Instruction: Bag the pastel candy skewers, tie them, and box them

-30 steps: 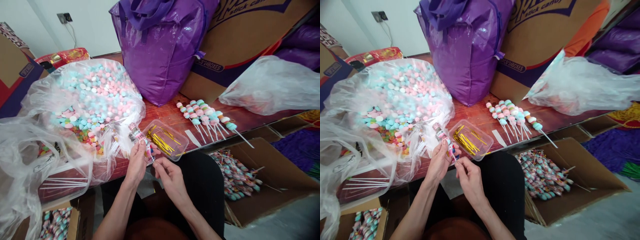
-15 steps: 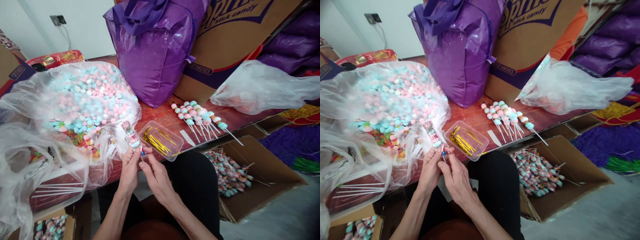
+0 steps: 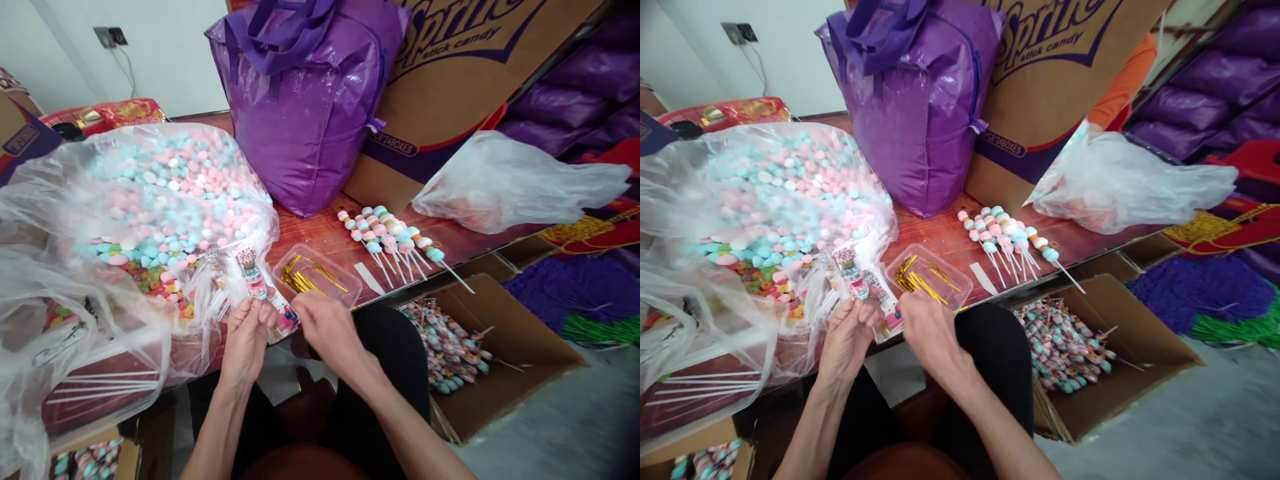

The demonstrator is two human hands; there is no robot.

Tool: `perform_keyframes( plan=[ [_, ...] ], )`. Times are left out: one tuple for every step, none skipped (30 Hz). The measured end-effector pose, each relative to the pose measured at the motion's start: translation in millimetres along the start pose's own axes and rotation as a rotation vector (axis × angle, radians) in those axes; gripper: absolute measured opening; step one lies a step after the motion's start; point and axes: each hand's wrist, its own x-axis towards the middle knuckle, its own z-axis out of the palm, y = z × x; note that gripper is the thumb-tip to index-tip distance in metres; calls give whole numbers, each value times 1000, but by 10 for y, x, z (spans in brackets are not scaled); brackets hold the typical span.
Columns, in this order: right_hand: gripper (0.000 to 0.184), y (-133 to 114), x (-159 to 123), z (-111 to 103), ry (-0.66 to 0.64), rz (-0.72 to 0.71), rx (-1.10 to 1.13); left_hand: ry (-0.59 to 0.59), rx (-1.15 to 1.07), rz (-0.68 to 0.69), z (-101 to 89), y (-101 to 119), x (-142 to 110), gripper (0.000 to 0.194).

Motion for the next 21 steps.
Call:
perform_keyframes(
  plan=[
    [29, 75, 94, -27, 45, 77, -121, 19, 7, -12, 3, -18, 9, 30],
    [29, 145, 195, -46, 72, 160, -232, 25, 23, -42, 5, -34, 11, 33],
    [28, 207, 299, -58, 70, 225, -330, 22, 40, -76, 5, -48, 9, 35],
    [29, 260, 397, -64, 47, 263, -408, 16, 52, -103, 5, -62, 2, 37],
    [31, 305, 484, -64, 5, 274, -466, 10, 59, -122, 6, -74, -7, 38],
    [33, 341, 558, -61, -42, 264, -503, 6, 61, -131, 7, -86, -15, 39],
    [34, 370, 618, -56, -83, 244, -524, 5, 61, -134, 8, -97, -22, 39],
    [35, 395, 663, -51, -112, 224, -535, 9, 59, -132, 9, -106, -24, 40],
    [35, 416, 696, -47, -129, 211, -540, 16, 55, -126, 9, -113, -23, 40],
    [35, 435, 718, -45, -135, 203, -543, 27, 49, -119, 7, -118, -18, 39],
    [34, 452, 734, -44, -133, 199, -545, 37, 43, -113, 4, -122, -9, 38],
    [33, 469, 744, -44, -127, 198, -546, 45, 40, -107, 2, -125, 1, 38],
    [32, 485, 750, -45, -119, 194, -545, 49, 41, -101, 0, -126, 13, 37],
    [32, 502, 752, -46, -110, 185, -541, 49, 46, -95, 0, -128, 25, 36],
    [30, 518, 751, -47, -100, 173, -534, 48, 54, -90, 2, -129, 36, 35],
    [29, 534, 746, -47, -91, 159, -529, 48, 63, -87, 6, -131, 47, 35],
    [28, 551, 740, -46, -74, 140, -513, 48, 70, -87, 13, -133, 57, 35],
    [26, 566, 730, -43, -42, 113, -477, 51, 72, -89, 22, -136, 66, 36],
    [25, 581, 720, -39, 7, 78, -415, 57, 70, -96, 31, -139, 76, 36],
    [23, 595, 710, -33, 69, 36, -329, 63, 64, -103, 40, -143, 86, 37],
    [22, 607, 700, -27, 134, -9, -225, 69, 57, -110, 50, -147, 96, 37]
  ],
)
